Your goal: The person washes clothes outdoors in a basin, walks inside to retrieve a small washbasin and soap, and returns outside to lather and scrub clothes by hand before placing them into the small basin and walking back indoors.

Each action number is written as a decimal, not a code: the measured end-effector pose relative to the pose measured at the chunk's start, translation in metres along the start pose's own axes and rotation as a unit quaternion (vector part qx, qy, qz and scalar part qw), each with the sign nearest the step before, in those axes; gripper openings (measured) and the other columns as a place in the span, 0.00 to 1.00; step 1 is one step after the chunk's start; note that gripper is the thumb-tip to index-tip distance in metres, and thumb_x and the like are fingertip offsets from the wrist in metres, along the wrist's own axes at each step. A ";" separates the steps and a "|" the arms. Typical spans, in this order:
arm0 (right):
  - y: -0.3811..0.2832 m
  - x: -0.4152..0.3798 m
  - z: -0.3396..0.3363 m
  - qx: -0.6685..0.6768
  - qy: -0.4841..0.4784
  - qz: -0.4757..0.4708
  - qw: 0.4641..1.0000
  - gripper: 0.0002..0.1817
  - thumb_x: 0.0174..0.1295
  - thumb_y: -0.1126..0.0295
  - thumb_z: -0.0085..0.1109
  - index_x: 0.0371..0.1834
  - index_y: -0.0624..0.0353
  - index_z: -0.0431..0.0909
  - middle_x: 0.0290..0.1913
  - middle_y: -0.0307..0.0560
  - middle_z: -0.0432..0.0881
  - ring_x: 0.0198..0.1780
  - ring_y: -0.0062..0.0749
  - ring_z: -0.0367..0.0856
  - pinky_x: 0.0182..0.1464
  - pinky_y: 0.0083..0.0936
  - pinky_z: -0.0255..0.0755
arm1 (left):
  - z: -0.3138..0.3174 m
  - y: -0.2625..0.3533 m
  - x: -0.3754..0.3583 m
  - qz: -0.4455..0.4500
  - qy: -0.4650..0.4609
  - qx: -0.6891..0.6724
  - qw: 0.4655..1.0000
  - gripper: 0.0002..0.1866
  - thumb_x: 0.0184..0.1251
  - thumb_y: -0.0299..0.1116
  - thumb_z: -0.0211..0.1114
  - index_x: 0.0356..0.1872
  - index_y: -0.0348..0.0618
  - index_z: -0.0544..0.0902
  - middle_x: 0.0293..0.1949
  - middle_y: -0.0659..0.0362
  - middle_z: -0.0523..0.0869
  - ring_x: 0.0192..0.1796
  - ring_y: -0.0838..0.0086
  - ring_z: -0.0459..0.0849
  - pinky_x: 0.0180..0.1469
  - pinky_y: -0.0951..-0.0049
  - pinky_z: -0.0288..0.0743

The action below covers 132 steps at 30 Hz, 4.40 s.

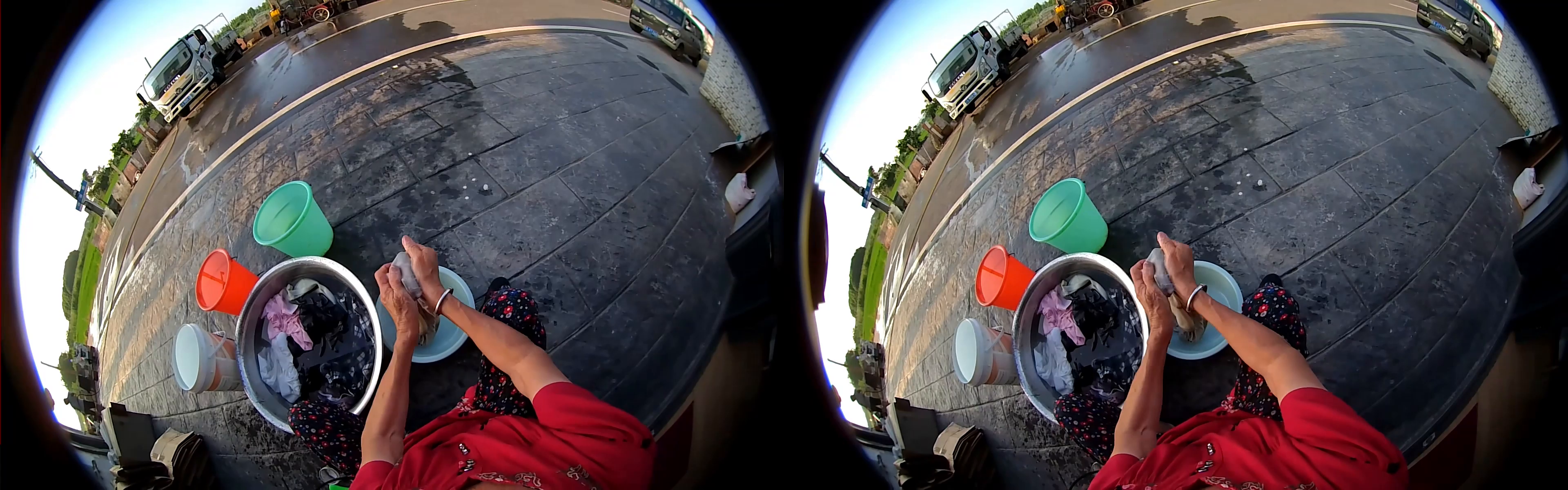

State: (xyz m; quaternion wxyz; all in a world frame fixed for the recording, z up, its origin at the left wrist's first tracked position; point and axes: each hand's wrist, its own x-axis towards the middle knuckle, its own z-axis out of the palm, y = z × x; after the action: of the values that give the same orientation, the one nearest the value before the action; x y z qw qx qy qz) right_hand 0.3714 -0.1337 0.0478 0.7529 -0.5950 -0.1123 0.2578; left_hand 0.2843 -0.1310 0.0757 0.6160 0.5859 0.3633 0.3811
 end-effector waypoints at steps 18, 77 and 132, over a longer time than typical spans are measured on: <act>-0.013 -0.047 0.017 -0.248 -0.199 -0.091 0.944 0.15 0.65 0.61 0.49 0.41 0.63 0.68 0.43 0.62 0.77 0.46 0.56 0.76 0.42 0.40 0.69 | -0.031 -0.019 0.055 -0.171 0.003 -0.430 0.887 0.17 0.64 0.47 0.57 0.38 0.41 0.73 0.31 0.53 0.80 0.33 0.67 0.81 0.37 0.68 0.79; 0.005 -0.010 0.002 0.109 -0.104 0.116 0.982 0.19 0.65 0.53 0.50 0.22 0.53 0.68 0.21 0.31 0.63 0.22 0.16 0.59 0.25 0.20 0.57 | -0.054 -0.017 0.043 -0.192 -0.145 -0.202 0.949 0.13 0.62 0.31 0.61 0.45 0.36 0.77 0.39 0.54 0.82 0.37 0.72 0.83 0.37 0.76 0.79; 0.041 -0.021 -0.012 -0.265 -0.369 -0.036 0.890 0.53 0.33 0.64 0.76 0.66 0.59 0.56 0.51 0.51 0.75 0.51 0.35 0.73 0.56 0.25 0.65 | -0.087 -0.064 0.066 -0.321 -0.037 -0.315 0.892 0.16 0.69 0.35 0.46 0.48 0.33 0.72 0.43 0.47 0.80 0.43 0.60 0.83 0.45 0.57 0.81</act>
State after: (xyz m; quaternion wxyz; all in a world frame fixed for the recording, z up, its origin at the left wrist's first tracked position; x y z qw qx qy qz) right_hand 0.3486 -0.1480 0.0085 0.4800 -0.6300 -0.4678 0.3921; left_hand 0.2390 -0.0345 0.0071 0.8699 0.2261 0.3701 0.2351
